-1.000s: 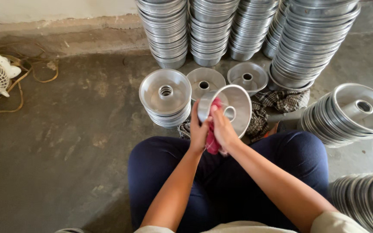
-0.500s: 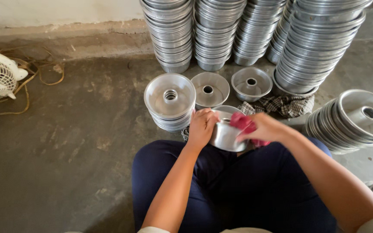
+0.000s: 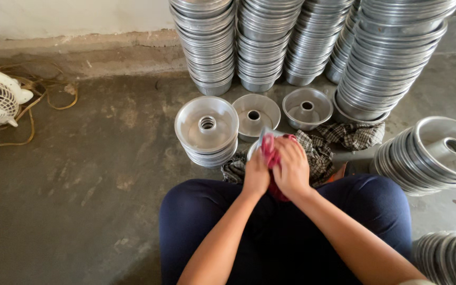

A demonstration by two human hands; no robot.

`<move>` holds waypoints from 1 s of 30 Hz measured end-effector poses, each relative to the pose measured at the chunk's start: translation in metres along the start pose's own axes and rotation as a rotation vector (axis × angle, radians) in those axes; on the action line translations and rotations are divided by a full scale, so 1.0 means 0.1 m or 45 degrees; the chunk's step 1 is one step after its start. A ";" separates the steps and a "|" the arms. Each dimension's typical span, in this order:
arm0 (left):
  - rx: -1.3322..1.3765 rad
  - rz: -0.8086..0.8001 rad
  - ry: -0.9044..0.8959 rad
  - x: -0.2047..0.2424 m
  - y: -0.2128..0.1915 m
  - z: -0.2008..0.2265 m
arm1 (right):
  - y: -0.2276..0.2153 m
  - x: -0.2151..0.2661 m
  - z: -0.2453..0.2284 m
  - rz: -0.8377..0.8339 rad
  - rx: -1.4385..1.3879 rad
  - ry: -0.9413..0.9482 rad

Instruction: The person sits on the floor and wipes multiple metal parts with a cloth. They pick up each part, wipe it, and place it on a stack, repeating the process throughout the clip.

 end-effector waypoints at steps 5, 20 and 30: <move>-0.479 -0.167 -0.131 0.05 0.01 -0.09 | 0.77 -0.16 1.02 -0.256 -0.481 0.553; 1.591 0.637 -0.826 0.05 -0.15 -0.53 | 0.34 0.40 1.00 0.405 -1.171 0.933; 1.123 0.399 -0.341 -0.01 -0.12 -0.40 | 0.16 0.03 -0.20 0.072 -0.101 -0.008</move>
Point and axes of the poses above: each hand's wrist, its own x-axis away from the middle knuckle, its own y-axis out of the palm, z = x × y, the point moved 6 cm from there along -x, towards the middle knuckle, and after that the axes turned 9 degrees about x, right-handed, at the moved point
